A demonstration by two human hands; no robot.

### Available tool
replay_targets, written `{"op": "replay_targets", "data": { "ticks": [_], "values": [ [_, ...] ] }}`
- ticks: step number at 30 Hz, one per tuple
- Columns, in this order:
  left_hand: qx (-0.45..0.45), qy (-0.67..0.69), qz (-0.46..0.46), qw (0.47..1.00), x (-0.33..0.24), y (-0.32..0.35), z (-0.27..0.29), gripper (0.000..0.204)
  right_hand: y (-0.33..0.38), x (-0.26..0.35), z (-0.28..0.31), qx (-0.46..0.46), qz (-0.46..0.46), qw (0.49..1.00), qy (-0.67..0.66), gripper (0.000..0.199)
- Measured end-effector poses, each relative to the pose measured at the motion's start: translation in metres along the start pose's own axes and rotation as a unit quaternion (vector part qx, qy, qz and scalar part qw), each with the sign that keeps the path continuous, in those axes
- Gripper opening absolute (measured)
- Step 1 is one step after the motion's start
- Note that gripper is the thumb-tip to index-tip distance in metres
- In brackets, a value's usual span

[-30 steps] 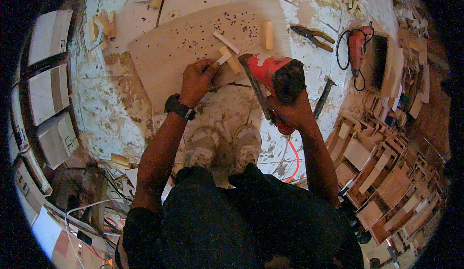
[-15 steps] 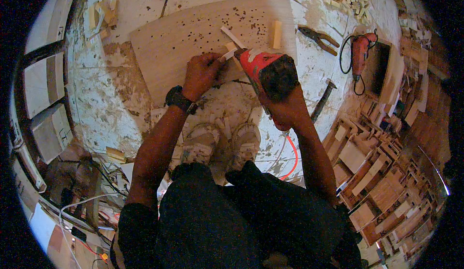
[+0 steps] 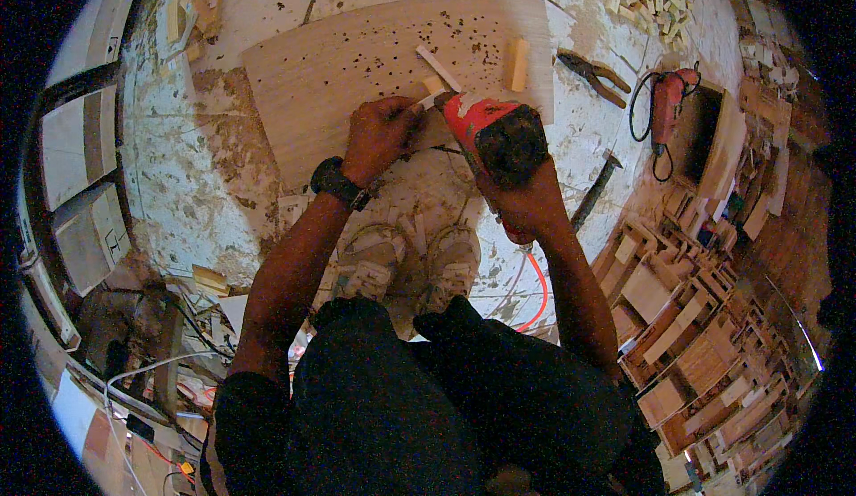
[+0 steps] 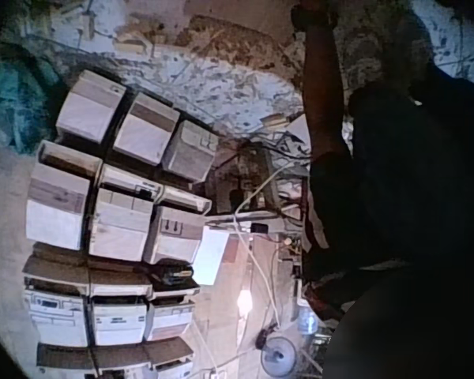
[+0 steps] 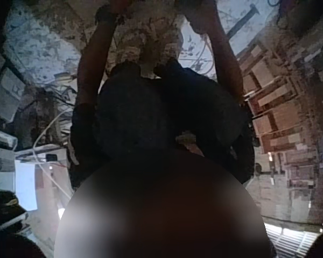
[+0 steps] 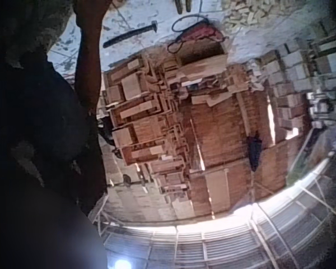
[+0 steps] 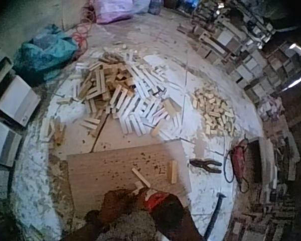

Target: The person uses a pneumatic nail gun to fasten small wooden blocks together on a workbench. They repeatedly pick up pieces, align them, and drive nails to form rectangular frames.

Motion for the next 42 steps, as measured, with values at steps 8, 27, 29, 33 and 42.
{"op": "replay_targets", "data": {
  "ticks": [8, 27, 29, 33, 42],
  "values": [
    [0.002, -0.045, -0.043, 0.998, -0.007, 0.0, 0.001, 0.024, -0.002, 0.007, -0.005, -0.019, 0.01, 1.0, 0.019, 0.033],
    [0.022, -0.081, -0.049, 0.995, 0.008, -0.003, -0.005, 0.029, 0.016, -0.012, 0.009, -0.055, -0.069, 0.996, 0.019, 0.032],
    [0.002, -0.104, -0.115, 0.988, 0.005, -0.002, -0.004, 0.028, 0.026, -0.025, 0.02, -0.145, -0.054, 0.984, -0.087, 0.03],
    [-0.041, -0.296, -0.09, 0.95, -0.011, -0.001, 0.005, 0.022, 0.039, -0.045, 0.04, -0.178, -0.092, 0.979, -0.018, 0.031],
    [0.048, -0.434, -0.379, 0.816, -0.039, -0.083, 0.026, 0.024, 0.048, -0.062, 0.036, -0.163, -0.108, 0.971, -0.141, 0.034]
  ]
}}
Point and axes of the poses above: each hand's wrist, its own y-axis away from the middle knuckle, its own z-axis out of the back of the hand, x = y × z, the point moved 1 cm from there along -y, towards the middle knuckle, and after that the axes turned 5 degrees about y, right-handed, at the moved point
